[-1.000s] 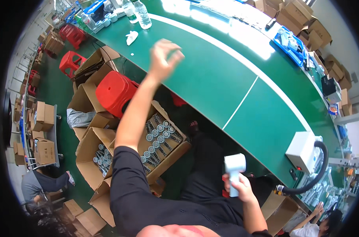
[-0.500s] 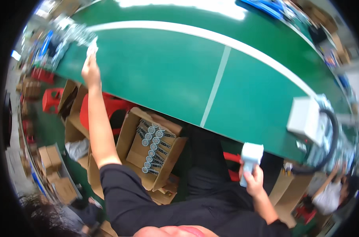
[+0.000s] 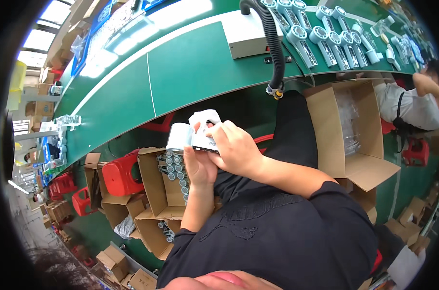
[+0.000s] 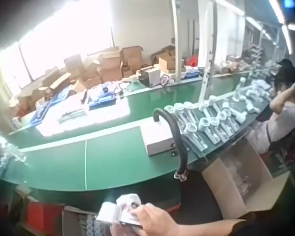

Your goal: Clean, inspect, and organize small handheld electric fans at an assembly line station.

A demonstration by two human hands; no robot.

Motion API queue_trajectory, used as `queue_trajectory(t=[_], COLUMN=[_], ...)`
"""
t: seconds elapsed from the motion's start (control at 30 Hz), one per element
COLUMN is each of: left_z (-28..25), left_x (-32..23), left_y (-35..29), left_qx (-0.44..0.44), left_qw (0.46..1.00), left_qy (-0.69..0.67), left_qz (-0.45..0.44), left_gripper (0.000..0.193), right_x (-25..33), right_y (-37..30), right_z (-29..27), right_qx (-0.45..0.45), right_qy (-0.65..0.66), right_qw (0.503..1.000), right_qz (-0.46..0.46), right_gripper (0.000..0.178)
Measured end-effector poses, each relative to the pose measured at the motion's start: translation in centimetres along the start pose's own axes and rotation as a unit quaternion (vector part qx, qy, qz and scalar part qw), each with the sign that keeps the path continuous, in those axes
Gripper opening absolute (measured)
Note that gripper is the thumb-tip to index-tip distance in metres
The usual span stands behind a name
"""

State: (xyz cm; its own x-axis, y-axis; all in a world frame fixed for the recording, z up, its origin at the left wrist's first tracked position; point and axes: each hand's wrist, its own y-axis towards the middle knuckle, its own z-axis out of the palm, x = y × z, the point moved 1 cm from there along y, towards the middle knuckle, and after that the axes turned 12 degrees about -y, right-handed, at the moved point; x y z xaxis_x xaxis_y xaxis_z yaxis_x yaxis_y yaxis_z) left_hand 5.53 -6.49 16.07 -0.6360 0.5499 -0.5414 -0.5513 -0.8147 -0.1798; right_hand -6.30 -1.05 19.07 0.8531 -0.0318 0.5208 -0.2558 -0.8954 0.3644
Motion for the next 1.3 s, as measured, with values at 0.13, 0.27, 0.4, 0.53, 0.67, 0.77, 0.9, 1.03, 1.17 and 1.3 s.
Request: queue_trajectory(t=[0.13,0.27,0.4,0.53,0.67,0.77,0.9,1.03,1.17,1.3], left_z=[1.0,1.4,2.1,6.5,7.5,6.6,5.8,6.6,6.8,8.3], left_x=[2.0,3.2,3.2,3.8,3.9,4.1,4.9,4.7,3.4,2.7], left_y=[-1.3,-0.9,0.2,0.6,1.4,2.1,2.3,2.7,2.2,1.2], left_qx=[0.004,0.045,0.045,-0.019,0.020,0.059,0.131,0.274,0.185,0.076], left_qw=[0.999,0.995,0.984,0.982,0.969,0.960,0.945,0.898,0.923,0.937], left_qy=[-0.031,-0.042,-0.054,-0.011,-0.127,-0.185,-0.254,-0.308,-0.291,-0.295], left_qz=[-0.025,-0.077,-0.162,-0.187,-0.211,-0.200,-0.158,-0.152,-0.171,-0.172], left_gripper=[0.058,0.047,0.045,0.051,0.053,0.057,0.068,0.080,0.084,0.082], right_x=[-1.7,-6.8,-9.6,-10.9,-14.2,-16.9,-14.9,-12.1,-9.7,-7.9], right_y=[-2.5,-5.6,-3.4,-1.9,-1.5,-2.3,-3.0,-2.8,-2.2,-0.9], right_z=[-3.1,-5.2,-3.6,-3.9,-4.8,-6.3,-8.0,-8.9,-9.1,-9.2], right_qx=[-0.004,-0.003,0.013,0.059,-0.182,-0.283,-0.296,-0.251,-0.147,-0.115], right_qy=[0.082,0.368,0.464,0.423,0.607,0.543,0.398,0.206,0.236,0.298], right_qw=[0.996,0.925,0.868,0.884,0.732,0.756,0.847,0.945,0.959,0.945], right_qz=[-0.042,0.097,0.177,0.189,0.249,0.232,0.191,0.034,-0.047,-0.063], right_gripper=[0.046,0.052,0.052,0.033,0.015,0.019,0.023,0.032,0.032,0.030])
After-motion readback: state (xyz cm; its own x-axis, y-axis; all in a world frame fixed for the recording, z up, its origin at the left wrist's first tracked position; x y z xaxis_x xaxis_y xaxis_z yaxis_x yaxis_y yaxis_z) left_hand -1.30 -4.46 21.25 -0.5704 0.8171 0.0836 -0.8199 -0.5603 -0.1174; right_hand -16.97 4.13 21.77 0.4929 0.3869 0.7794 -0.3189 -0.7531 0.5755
